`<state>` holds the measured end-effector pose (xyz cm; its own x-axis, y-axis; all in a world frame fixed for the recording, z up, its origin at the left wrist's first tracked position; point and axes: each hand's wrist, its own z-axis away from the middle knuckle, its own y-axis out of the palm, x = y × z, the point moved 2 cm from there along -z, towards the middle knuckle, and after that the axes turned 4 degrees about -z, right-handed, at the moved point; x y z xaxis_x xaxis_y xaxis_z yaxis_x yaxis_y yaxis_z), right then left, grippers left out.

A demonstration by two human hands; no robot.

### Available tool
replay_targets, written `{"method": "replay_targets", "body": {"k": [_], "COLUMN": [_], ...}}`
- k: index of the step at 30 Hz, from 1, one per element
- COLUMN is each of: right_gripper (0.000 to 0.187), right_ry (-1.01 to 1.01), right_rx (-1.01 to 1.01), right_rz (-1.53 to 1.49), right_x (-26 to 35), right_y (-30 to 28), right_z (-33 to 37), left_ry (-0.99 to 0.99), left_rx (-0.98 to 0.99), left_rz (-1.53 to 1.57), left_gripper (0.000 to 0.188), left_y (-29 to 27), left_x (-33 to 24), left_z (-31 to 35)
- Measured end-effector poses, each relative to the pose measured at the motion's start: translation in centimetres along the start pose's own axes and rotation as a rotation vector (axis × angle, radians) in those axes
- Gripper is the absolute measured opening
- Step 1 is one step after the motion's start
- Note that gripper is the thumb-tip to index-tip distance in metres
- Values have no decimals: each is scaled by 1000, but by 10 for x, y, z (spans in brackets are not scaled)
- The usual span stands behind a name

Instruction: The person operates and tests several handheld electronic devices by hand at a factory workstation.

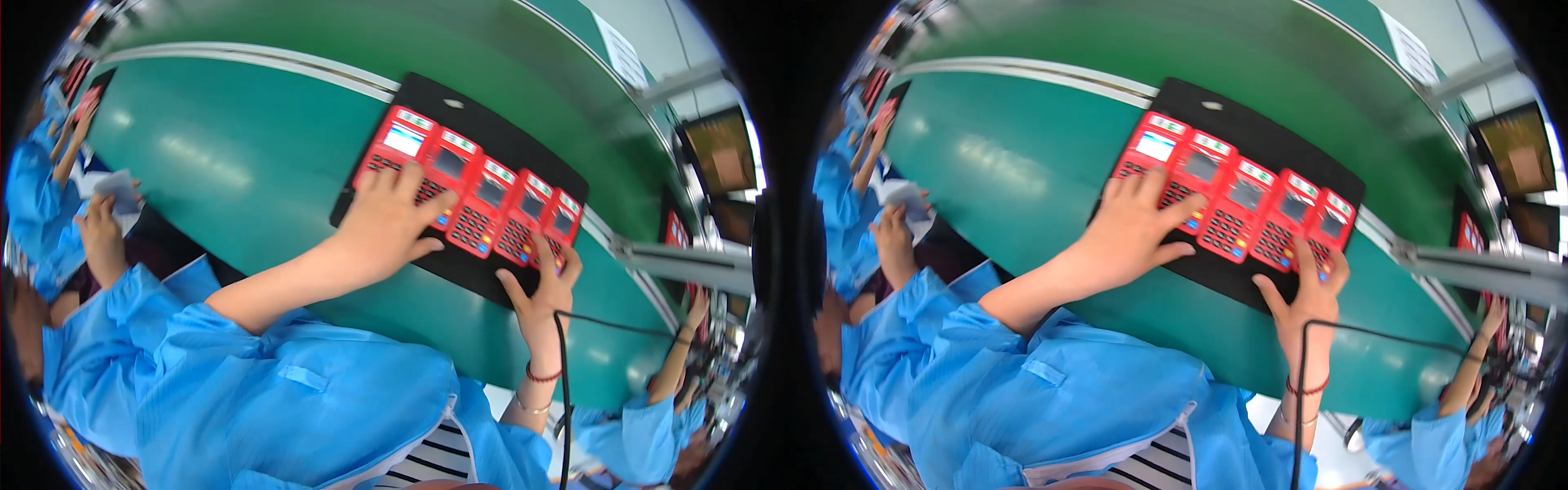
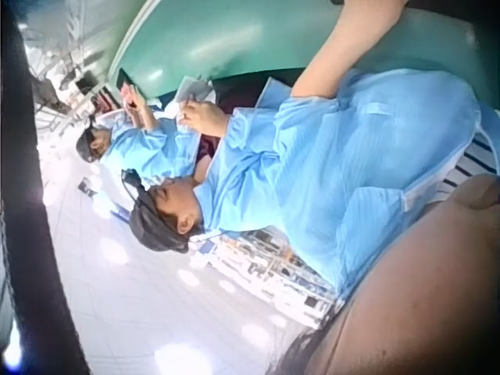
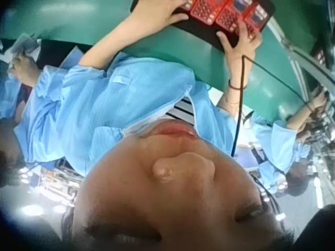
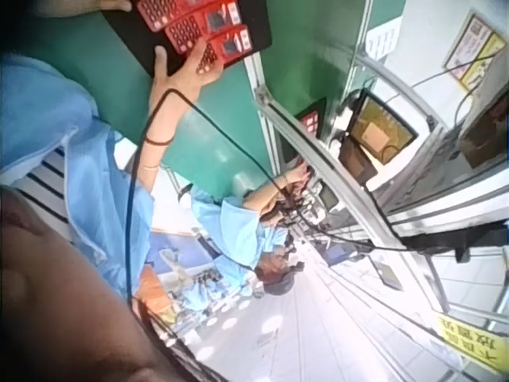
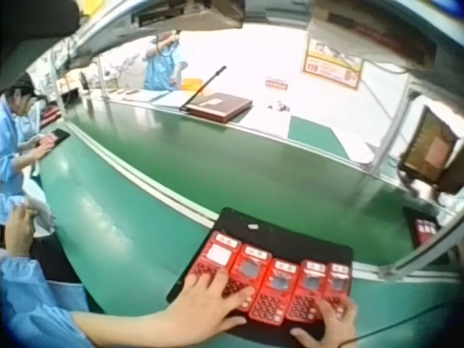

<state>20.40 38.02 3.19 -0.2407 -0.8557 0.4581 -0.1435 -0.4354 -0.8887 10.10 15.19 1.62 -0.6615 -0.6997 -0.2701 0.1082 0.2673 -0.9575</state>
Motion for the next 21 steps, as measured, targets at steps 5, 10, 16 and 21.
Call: {"method": "replay_targets", "body": {"k": [5,10,16,21], "right_gripper": [69,67,70,71], "right_ry": [23,-23,65,-62], "right_rx": [0,7,33,-23], "right_rz": [51,162,48,30], "right_x": [7,-1,7,2], "right_y": [3,8,3,6], "right_z": [3,4,6,4], "left_ry": [23,7,10,19], "left_rx": [-94,-65,-53,-87], "left_rz": [9,-18,-21,-8], "left_gripper": [60,62,61,61], "left_y": [6,10,12,5], "left_x": [2,1,-1,1], "left_z": [6,7,6,6]}}
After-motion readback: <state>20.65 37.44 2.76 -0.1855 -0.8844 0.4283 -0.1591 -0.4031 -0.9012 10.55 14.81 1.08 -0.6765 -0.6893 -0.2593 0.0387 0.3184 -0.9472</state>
